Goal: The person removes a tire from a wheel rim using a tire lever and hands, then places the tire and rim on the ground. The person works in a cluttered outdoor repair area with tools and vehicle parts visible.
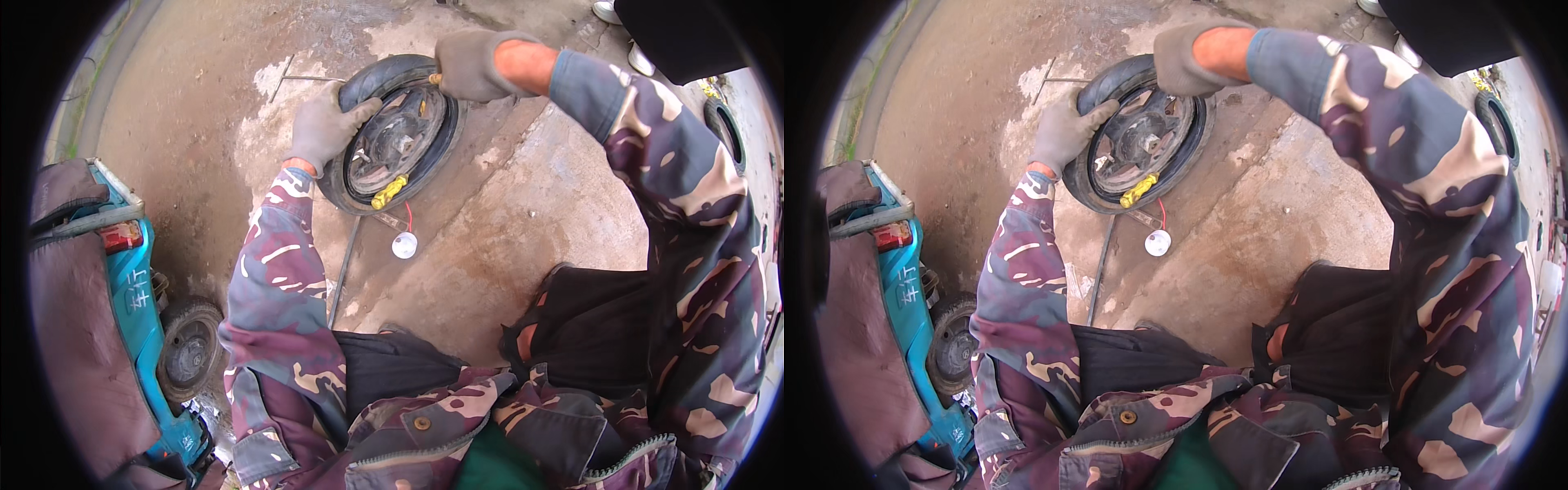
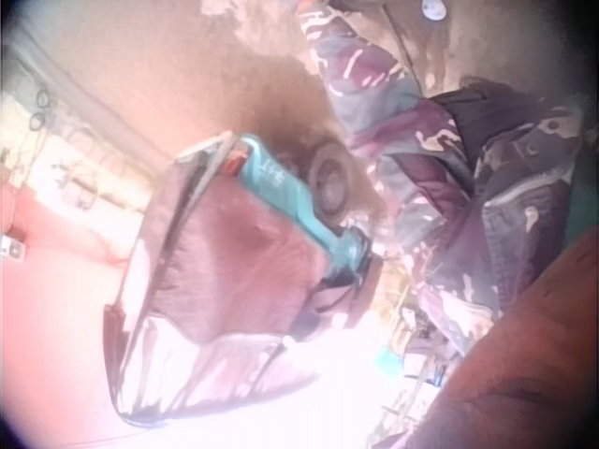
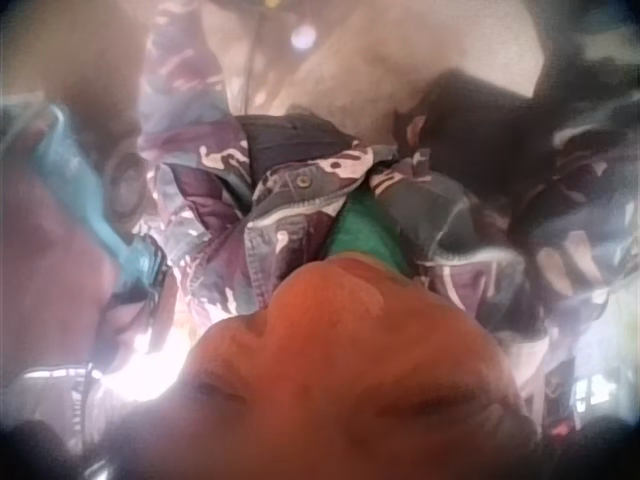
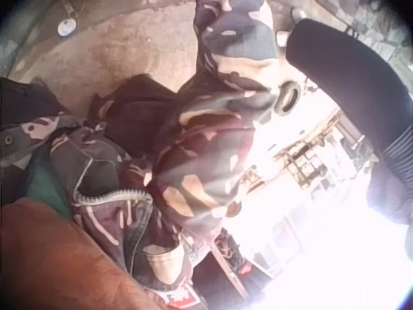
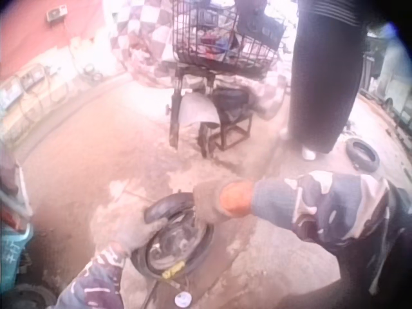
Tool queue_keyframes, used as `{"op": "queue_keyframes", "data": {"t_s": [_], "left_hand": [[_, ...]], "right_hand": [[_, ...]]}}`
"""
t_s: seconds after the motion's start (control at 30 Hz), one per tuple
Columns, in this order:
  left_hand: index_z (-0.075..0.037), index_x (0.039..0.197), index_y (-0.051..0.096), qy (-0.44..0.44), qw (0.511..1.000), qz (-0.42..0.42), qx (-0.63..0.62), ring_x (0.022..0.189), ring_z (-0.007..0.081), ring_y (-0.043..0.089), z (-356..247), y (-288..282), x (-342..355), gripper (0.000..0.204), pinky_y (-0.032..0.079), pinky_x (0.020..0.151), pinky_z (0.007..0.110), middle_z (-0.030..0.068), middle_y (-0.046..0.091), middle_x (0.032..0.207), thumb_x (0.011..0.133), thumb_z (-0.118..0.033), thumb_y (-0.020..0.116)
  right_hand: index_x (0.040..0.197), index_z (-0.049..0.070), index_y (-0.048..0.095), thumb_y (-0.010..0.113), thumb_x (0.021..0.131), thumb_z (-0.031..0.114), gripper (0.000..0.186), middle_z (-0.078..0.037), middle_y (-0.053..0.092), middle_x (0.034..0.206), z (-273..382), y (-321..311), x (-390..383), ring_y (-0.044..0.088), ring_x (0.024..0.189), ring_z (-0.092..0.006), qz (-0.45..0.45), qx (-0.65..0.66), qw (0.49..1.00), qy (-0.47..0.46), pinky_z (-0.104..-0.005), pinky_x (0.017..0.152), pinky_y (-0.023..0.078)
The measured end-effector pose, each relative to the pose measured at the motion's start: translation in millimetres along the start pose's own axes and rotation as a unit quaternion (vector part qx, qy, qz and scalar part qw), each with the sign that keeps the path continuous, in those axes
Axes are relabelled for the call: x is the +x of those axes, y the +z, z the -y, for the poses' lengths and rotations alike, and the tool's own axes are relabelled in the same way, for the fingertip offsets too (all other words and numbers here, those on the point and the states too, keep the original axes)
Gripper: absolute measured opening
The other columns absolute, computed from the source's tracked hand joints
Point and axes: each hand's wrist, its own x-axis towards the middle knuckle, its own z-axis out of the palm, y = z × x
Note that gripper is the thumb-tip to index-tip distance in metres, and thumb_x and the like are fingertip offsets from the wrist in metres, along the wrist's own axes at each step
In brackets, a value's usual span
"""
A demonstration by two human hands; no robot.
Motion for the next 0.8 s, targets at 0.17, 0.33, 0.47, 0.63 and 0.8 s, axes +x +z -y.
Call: {"op": "queue_keyframes", "data": {"t_s": [0.17, 0.33, 0.47, 0.63, 0.8], "left_hand": [[0.0, 0.127, 0.073, -0.027, 0.999, -0.02, -0.033, 0.106, 0.0397, 0.077, 11.6, 2.4, 1.1, 0.075, 0.06, 0.093, 0.047, 0.0241, 0.079, 0.111, 0.089, -0.064, 0.081], [0.001, 0.13, 0.072, -0.044, 0.993, 0.016, -0.106, 0.107, 0.0385, 0.077, 11.5, 2.2, 5.7, 0.077, 0.059, 0.094, 0.047, 0.0243, 0.079, 0.114, 0.088, -0.063, 0.082], [-0.001, 0.133, 0.071, 0.035, 0.999, -0.007, 0.01, 0.107, 0.0386, 0.077, -0.6, -1.0, 4.8, 0.081, 0.059, 0.094, 0.046, 0.0231, 0.079, 0.114, 0.087, -0.067, 0.08], [-0.002, 0.137, 0.069, 0.036, 0.998, 0.029, -0.035, 0.115, 0.0383, 0.075, -18.0, 0.6, 5.8, 0.084, 0.057, 0.099, 0.046, 0.0229, 0.078, 0.121, 0.085, -0.068, 0.082], [-0.001, 0.133, 0.07, 0.034, 0.999, 0.029, -0.03, 0.11, 0.0383, 0.076, -25.1, -1.0, 7.9, 0.08, 0.058, 0.097, 0.046, 0.0228, 0.079, 0.116, 0.087, -0.066, 0.083]], "right_hand": [[0.106, 0.004, 0.079, 0.063, 0.1, 0.026, 0.028, -0.024, 0.079, 0.104, 16.3, 74.2, -8.2, 0.077, 0.099, -0.0426, -0.248, 0.183, 0.95, 0.056, -0.0512, 0.088, 0.06], [0.124, 0.007, 0.072, 0.058, 0.103, 0.029, 0.034, -0.024, 0.077, 0.108, 9.0, 133.3, -13.2, 0.074, 0.104, -0.0436, -0.312, 0.269, 0.908, 0.078, -0.055, 0.094, 0.057], [0.127, 0.01, 0.073, 0.061, 0.103, 0.029, 0.032, -0.022, 0.077, 0.106, -16.0, 143.8, -25.8, 0.075, 0.1, -0.0419, -0.342, 0.318, 0.883, 0.046, -0.0533, 0.091, 0.057], [0.121, 0.005, 0.073, 0.064, 0.1, 0.033, 0.036, -0.023, 0.078, 0.104, 45.5, 200.6, -26.3, 0.075, 0.099, -0.042, -0.243, 0.564, 0.767, 0.187, -0.0504, 0.09, 0.058], [0.12, 0.004, 0.071, 0.066, 0.099, 0.034, 0.037, -0.025, 0.077, 0.106, 88.3, 221.1, 1.5, 0.074, 0.103, -0.045, -0.237, 0.615, 0.73, 0.18, -0.0495, 0.095, 0.056]]}}
